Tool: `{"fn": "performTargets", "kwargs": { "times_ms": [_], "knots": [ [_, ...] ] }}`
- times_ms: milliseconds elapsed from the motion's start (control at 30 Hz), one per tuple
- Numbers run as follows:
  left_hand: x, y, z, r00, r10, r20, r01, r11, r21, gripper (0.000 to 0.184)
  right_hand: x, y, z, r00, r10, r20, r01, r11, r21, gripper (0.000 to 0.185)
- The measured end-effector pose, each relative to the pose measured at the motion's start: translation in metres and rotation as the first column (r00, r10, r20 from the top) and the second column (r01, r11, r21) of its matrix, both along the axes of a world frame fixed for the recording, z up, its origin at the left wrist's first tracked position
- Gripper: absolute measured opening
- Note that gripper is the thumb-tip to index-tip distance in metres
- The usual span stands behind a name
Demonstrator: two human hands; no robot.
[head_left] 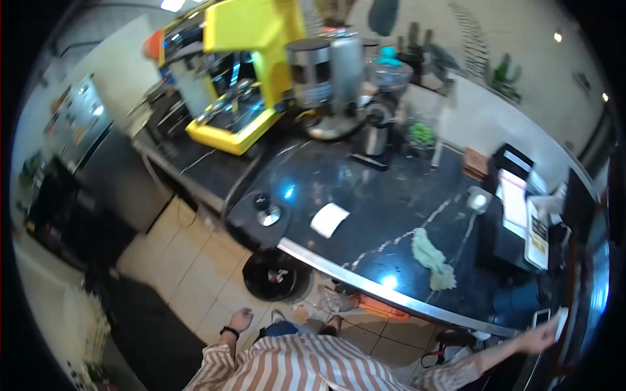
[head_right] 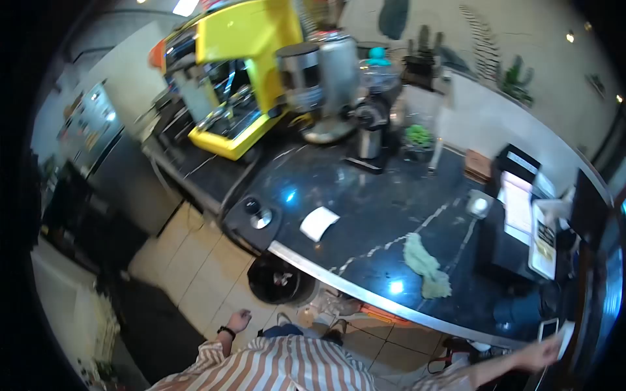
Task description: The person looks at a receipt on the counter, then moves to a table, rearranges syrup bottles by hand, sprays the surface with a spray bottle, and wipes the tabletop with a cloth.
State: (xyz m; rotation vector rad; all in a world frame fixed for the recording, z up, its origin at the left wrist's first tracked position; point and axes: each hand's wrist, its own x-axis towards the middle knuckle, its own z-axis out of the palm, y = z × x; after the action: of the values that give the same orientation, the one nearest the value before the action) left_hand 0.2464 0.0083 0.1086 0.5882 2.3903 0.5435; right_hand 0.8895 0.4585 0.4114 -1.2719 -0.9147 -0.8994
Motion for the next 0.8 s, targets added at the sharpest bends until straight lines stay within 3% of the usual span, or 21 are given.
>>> {"fn": "performTargets", "kwargs": {
  "times_ms": [33,67,100,133,167,200,233,267,300,367,433,500,567,633,667,700,767,800],
  "knots": [
    [0.005,-0.006,0.002,1.0,0.022,0.022,-0.022,1.0,0.015,0.043,-0.055,-0.037,0.012,0.99,0.133,0.05,-0.139,0.978,0.154,0.032],
    [0.011,-0.016,-0.003,0.995,0.073,0.067,-0.072,0.997,-0.027,0.042,-0.106,-0.07,0.008,0.97,-0.071,0.234,0.102,0.987,-0.121,0.029],
    [0.014,-0.023,-0.011,0.987,0.118,0.11,-0.112,0.992,-0.066,0.041,-0.159,-0.086,-0.007,0.952,0.233,0.196,-0.19,0.958,-0.216,0.027],
    [0.016,-0.036,-0.022,0.988,0.103,0.113,-0.091,0.991,-0.102,0.041,-0.22,-0.097,-0.03,0.698,0.705,-0.124,-0.703,0.641,-0.309,0.028],
    [0.018,-0.054,-0.036,0.989,0.082,0.12,-0.065,0.988,-0.139,0.04,-0.281,-0.108,-0.053,0.258,0.821,-0.509,-0.954,0.134,-0.267,0.033],
    [0.02,-0.071,-0.045,0.991,0.058,0.124,-0.036,0.985,-0.169,0.04,-0.335,-0.128,-0.073,-0.099,0.631,-0.77,-0.955,-0.278,-0.105,0.041],
    [0.022,-0.083,-0.048,0.985,0.085,0.15,-0.056,0.98,-0.19,0.04,-0.377,-0.152,-0.098,-0.232,0.378,-0.896,-0.856,-0.518,0.004,0.049],
    [0.023,-0.095,-0.051,0.978,0.116,0.173,-0.079,0.975,-0.207,0.04,-0.416,-0.17,-0.109,-0.192,0.477,-0.857,-0.736,-0.648,-0.196,0.058],
    [0.024,-0.106,-0.053,0.97,0.152,0.19,-0.109,0.969,-0.222,0.04,-0.447,-0.194,-0.138,-0.355,0.275,-0.894,-0.697,-0.715,0.057,0.053],
    [0.023,-0.125,-0.046,0.943,0.274,0.189,-0.249,0.958,-0.144,0.042,-0.478,-0.219,-0.236,-0.23,0.303,-0.925,-0.43,-0.884,-0.183,0.035],
    [0.02,-0.15,-0.046,0.955,0.281,0.096,-0.271,0.957,-0.109,0.039,-0.505,-0.236,-0.294,-0.124,0.594,-0.795,-0.28,-0.789,-0.547,0.016],
    [0.018,-0.187,-0.05,0.962,0.272,0.016,-0.272,0.962,0.02,0.038,-0.54,-0.253,-0.316,0.14,0.232,-0.963,-0.319,-0.91,-0.266,0.011],
    [0.019,-0.218,-0.034,0.891,0.433,0.136,-0.43,0.901,-0.056,0.037,-0.579,-0.261,-0.396,0.297,0.118,-0.947,-0.322,-0.922,-0.216,0.025],
    [0.017,-0.263,-0.039,0.912,0.395,0.108,-0.38,0.915,-0.137,0.037,-0.619,-0.27,-0.436,0.482,-0.013,-0.876,-0.453,-0.86,-0.236,0.024],
    [0.015,-0.308,-0.085,0.93,0.348,0.118,-0.329,0.931,-0.156,0.035,-0.633,-0.272,-0.434,0.503,-0.088,-0.86,-0.513,-0.831,-0.215,0.023],
    [0.005,-0.292,0.016,0.856,0.347,0.383,-0.329,0.937,-0.113,0.043,-0.649,-0.272,-0.431,0.511,-0.163,-0.844,-0.575,-0.795,-0.195,0.023],
    [-0.004,-0.327,-0.015,0.801,0.545,0.246,-0.505,0.837,-0.21,0.042,-0.686,-0.283,-0.442,0.538,-0.367,-0.759,-0.766,-0.589,-0.258,0.025],
    [-0.009,-0.34,-0.017,0.765,0.6,0.233,-0.556,0.799,-0.23,0.042,-0.694,-0.28,-0.446,0.468,-0.408,-0.784,-0.79,-0.59,-0.165,0.031]
  ]
}}
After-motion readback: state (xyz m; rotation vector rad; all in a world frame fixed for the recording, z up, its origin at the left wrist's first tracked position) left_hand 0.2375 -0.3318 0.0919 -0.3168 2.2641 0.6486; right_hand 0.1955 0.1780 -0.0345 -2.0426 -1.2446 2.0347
